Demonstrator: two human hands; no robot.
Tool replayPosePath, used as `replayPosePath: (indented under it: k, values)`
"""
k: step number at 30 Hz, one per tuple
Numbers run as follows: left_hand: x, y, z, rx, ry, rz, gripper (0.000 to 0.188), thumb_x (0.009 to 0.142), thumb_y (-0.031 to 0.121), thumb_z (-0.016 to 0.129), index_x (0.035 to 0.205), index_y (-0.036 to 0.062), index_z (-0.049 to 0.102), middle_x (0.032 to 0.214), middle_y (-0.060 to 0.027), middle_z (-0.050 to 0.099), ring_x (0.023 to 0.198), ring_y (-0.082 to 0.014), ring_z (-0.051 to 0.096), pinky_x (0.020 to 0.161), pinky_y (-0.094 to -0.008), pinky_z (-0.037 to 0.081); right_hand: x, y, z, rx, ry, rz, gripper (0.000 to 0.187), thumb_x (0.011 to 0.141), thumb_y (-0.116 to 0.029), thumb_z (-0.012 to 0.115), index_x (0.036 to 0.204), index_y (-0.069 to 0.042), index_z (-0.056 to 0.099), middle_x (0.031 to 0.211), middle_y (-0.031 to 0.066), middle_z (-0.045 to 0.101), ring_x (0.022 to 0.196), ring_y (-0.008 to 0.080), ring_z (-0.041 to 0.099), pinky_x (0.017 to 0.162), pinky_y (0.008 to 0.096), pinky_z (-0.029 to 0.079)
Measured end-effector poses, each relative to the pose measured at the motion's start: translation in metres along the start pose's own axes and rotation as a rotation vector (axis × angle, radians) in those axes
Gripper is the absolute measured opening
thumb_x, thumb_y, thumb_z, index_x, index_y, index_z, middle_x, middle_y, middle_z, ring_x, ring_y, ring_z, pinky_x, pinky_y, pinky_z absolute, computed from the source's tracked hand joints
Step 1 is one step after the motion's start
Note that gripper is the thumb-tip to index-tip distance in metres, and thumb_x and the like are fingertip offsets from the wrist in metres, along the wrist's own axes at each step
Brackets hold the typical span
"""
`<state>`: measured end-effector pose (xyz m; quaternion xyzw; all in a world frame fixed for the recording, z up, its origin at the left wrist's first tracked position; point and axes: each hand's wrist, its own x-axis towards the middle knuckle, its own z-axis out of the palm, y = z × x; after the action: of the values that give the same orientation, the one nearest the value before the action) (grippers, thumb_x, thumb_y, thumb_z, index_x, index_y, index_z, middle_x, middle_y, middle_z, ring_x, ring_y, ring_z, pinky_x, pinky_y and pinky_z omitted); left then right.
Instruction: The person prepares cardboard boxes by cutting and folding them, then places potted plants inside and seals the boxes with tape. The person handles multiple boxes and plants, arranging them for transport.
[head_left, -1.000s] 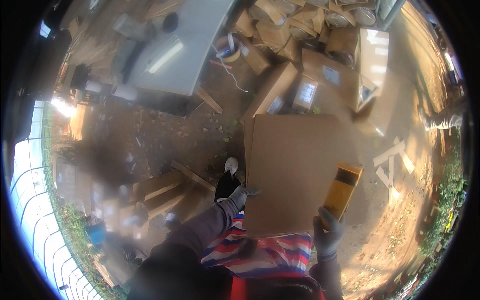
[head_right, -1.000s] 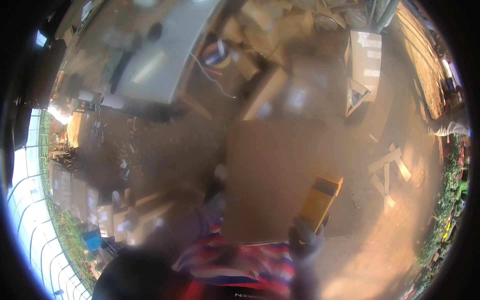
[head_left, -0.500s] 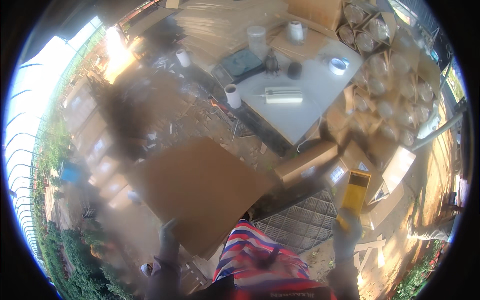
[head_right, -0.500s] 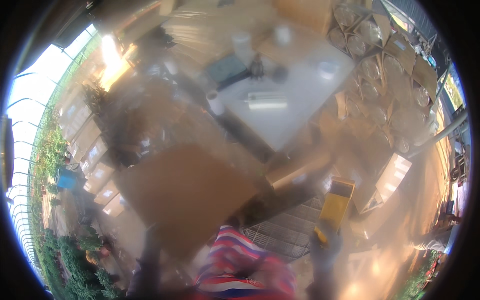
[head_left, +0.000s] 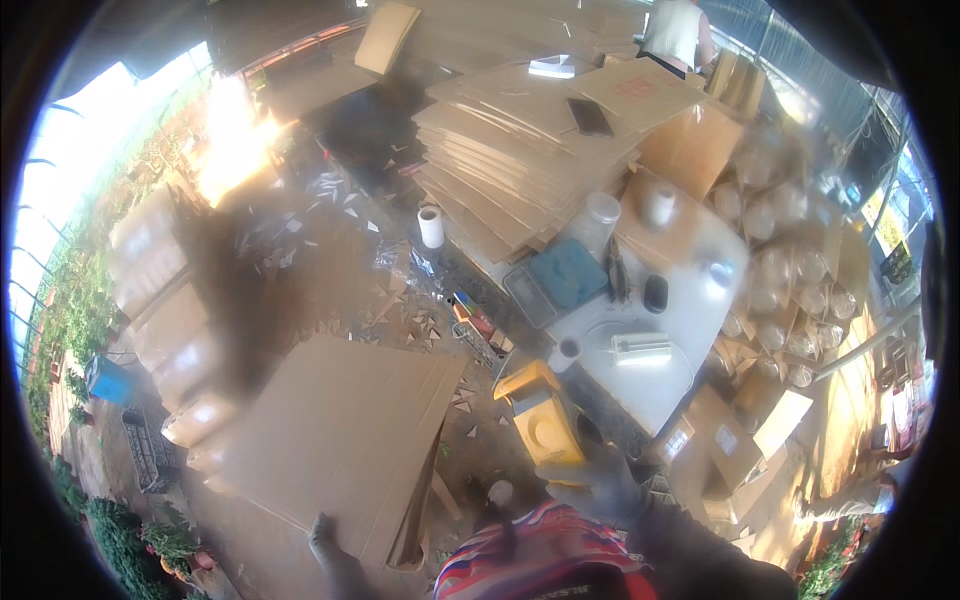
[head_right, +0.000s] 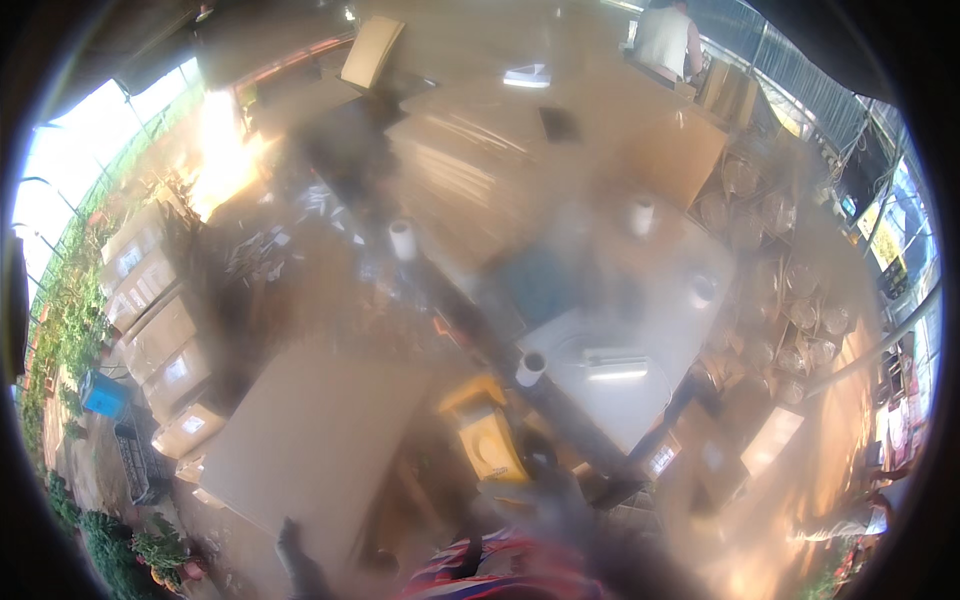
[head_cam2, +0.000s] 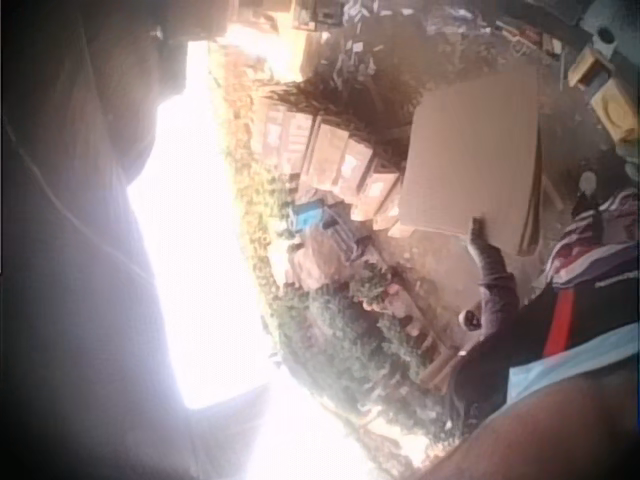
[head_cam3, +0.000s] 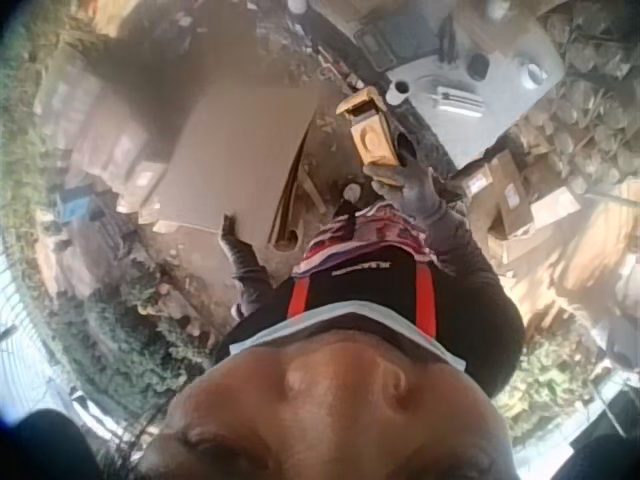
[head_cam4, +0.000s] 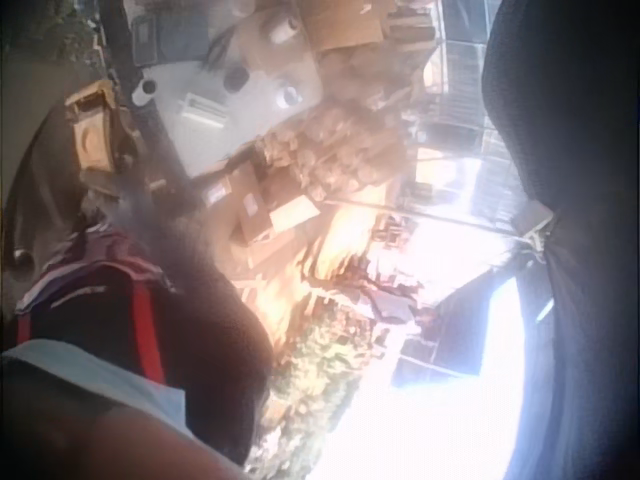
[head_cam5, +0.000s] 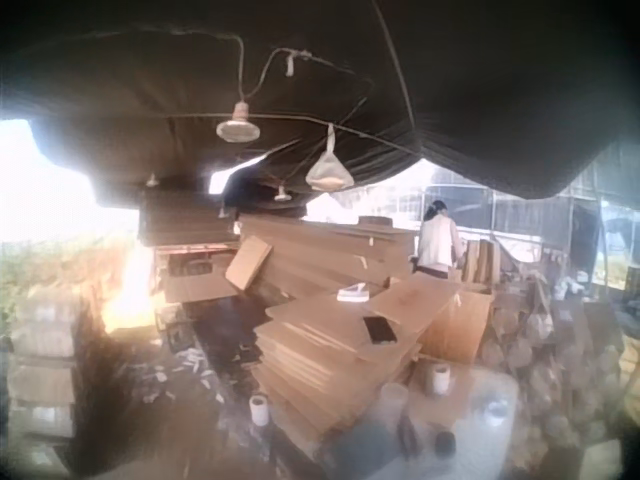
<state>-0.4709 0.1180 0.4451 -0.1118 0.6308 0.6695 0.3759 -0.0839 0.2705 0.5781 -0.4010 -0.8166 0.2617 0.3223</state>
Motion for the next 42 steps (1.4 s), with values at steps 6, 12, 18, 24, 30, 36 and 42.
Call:
replayPosePath:
  k: [6, 12, 18, 24, 30, 36, 42]
  values:
    - [-0.004, 0.04, 0.039, -0.07, -0.206, 0.164, 0.056, 0.09, 0.036, 0.057, 0.13, -0.0023, 0.05, 0.117, -0.0146, 0.06, 0.106, -0.0276, 0.06, 0.093, -0.0409, 0.049, 0.114, 0.022, 0.0, 0.017, 0.162, -0.058, 0.03, 0.074, -0.004, 0.078, 0.103, -0.009, 0.071, 0.114, 0.0161, 0.063, 0.095, 0.0275, 0.066, 0.081, 0.0353, 0.054]
    - [0.074, 0.079, 0.087, -0.203, -0.04, 0.219, 0.046, 0.093, 0.031, 0.055, 0.12, -0.0068, 0.059, 0.113, -0.0151, 0.063, 0.1, -0.0267, 0.063, 0.09, -0.0379, 0.051, 0.254, 0.053, 0.068, 0.312, 0.162, 0.033, 0.033, 0.078, -0.002, 0.074, 0.11, -0.005, 0.068, 0.104, 0.0134, 0.068, 0.09, 0.0229, 0.066, 0.081, 0.0312, 0.052]
    - [0.193, 0.158, 0.145, -0.186, -0.013, 0.366, 0.043, 0.096, 0.028, 0.054, 0.121, -0.0072, 0.06, 0.114, -0.0137, 0.063, 0.099, -0.0245, 0.063, 0.089, -0.036, 0.05, 0.458, 0.096, 0.195, 0.265, 0.109, -0.195, 0.036, 0.08, -0.008, 0.074, 0.116, -0.008, 0.066, 0.113, 0.0142, 0.066, 0.096, 0.026, 0.066, 0.086, 0.035, 0.053]
    - [0.256, 0.225, 0.185, -0.322, -0.01, 0.425, 0.041, 0.097, 0.025, 0.054, 0.119, -0.0092, 0.061, 0.111, -0.0145, 0.066, 0.096, -0.0248, 0.065, 0.084, -0.0346, 0.053, 0.616, 0.148, 0.294, 0.045, 0.057, -0.035, 0.038, 0.078, -0.01, 0.074, 0.115, -0.014, 0.068, 0.102, 0.0181, 0.065, 0.092, 0.0329, 0.064, 0.081, 0.0395, 0.052]
    - [0.366, 0.307, 0.264, -0.23, -0.127, 0.51, 0.047, 0.095, 0.03, 0.058, 0.123, -0.0087, 0.058, 0.118, -0.0166, 0.063, 0.103, -0.0291, 0.063, 0.088, -0.0419, 0.053, 0.767, 0.232, 0.377, -0.119, 0.102, 0.118, 0.033, 0.079, -0.016, 0.071, 0.112, -0.017, 0.069, 0.093, 0.0181, 0.062, 0.088, 0.035, 0.063, 0.075, 0.0448, 0.05]
    - [0.491, 0.436, 0.417, -0.193, -0.155, 0.399, 0.045, 0.093, 0.028, 0.056, 0.123, -0.0049, 0.057, 0.113, -0.0139, 0.063, 0.101, -0.0268, 0.063, 0.088, -0.0401, 0.052, 0.891, 0.343, 0.421, -0.614, 0.138, 0.41, 0.026, 0.084, -0.016, 0.058, 0.108, -0.018, 0.068, 0.099, 0.0181, 0.062, 0.089, 0.0374, 0.064, 0.074, 0.0476, 0.052]
    - [0.614, 0.524, 0.568, -0.213, -0.275, 0.214, 0.043, 0.097, 0.029, 0.05, 0.124, -0.0046, 0.057, 0.111, -0.0128, 0.063, 0.101, -0.0253, 0.061, 0.089, -0.037, 0.051, 0.922, 0.38, 0.418, -0.774, -0.02, 0.563, 0.033, 0.09, -0.013, 0.047, 0.115, -0.019, 0.067, 0.102, 0.019, 0.061, 0.092, 0.0377, 0.063, 0.075, 0.0469, 0.05]
